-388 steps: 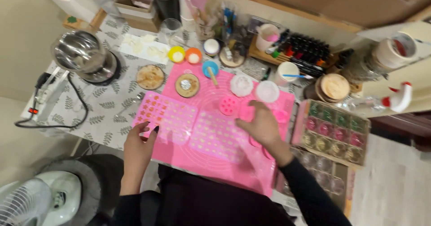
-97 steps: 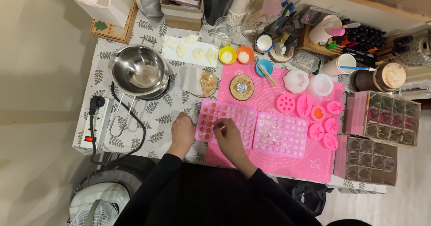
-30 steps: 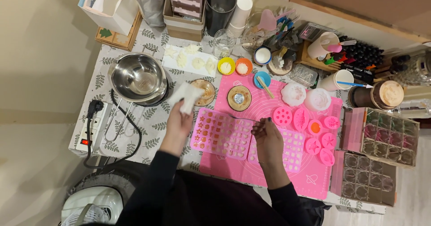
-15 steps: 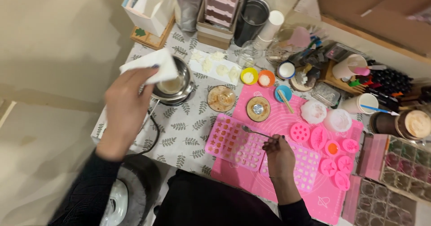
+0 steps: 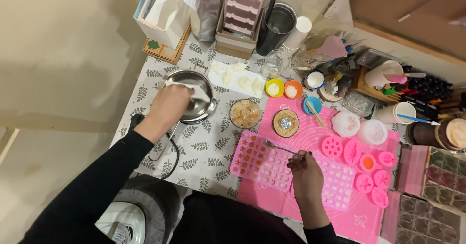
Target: The person pours melted wax from a stainless steel pot into small silicone molds on a pink mat, then wipes the pot with a paper towel. They pick dried flower decorations from a box, place them into molds, and press a wick holder into a small candle while wiping the work surface.
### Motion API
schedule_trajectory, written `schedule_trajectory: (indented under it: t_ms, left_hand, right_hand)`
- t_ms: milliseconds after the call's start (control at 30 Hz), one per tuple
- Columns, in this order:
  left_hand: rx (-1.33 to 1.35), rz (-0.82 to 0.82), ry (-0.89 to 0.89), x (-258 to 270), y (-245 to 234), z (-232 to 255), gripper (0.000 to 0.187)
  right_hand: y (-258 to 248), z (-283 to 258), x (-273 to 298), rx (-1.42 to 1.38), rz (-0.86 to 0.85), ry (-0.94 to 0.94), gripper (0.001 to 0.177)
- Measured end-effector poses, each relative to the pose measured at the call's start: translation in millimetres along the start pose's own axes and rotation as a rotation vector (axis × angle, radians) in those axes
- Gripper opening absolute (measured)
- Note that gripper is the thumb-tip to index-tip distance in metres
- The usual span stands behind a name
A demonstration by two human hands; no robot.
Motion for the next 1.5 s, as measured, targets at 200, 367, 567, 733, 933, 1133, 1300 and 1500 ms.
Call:
schedule_trajectory:
  t_ms: [200,367,567,733,933,1133,1300,1500]
  left_hand:
    - [-0.003,-0.173,-0.077,-7.3,37.5,-31.4,0.016]
    - [0.056,-0.172,0.041,-16.7,60.7,-45.4,0.013]
    - [0.15,-0.28,0.001,-23.3,66.7,-49.0,0.023]
    - [0.023,-0.493,-0.129,-18.4,69.2,-52.0,0.019]
    - [0.364,-0.033,-0.357,-8.9,-124.0,13.9,0.025]
    - [1.643,0.069,-0.531,54.5,-32.1,-31.0,0.024]
    - [2.085,-0.121,-0.614,67.8,12.4,57.9,0.022]
    - [1.806,-0.058,-0.638,52.8,69.1,105.5,0.032]
  right_hand:
    - [11.1,3.0,1.0,0.012,-0.001,-0.01,0.026]
    - [23.6,0.3,10.8,0.026,-0.005,-0.024,0.027]
    - [27.2,2.9,14.9,0.062,-0.007,-0.054,0.026]
    - [32.4,4.2,16.3,0.039,-0.011,-0.05,0.026]
    - [33.0,-6.8,22.0,0.013,0.019,-0.053,0.025]
    - [25.7,-6.9,16.4,-0.053,-0.004,-0.034,0.026]
    - [22.1,-21.7,19.7,-0.073,0.008,-0.057,0.027]
    - [-1.5,-25.7,16.0,-0.086,0.059,-0.095,0.029]
Point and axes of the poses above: each hand's wrist, its own x-axis away from the middle knuckle, its own y-axis out of the palm, z = x × y, the point moved 10 cm from there along -x, towards the middle knuckle, and after that the axes turned 15 degrees about x, right-handed, at the moved point
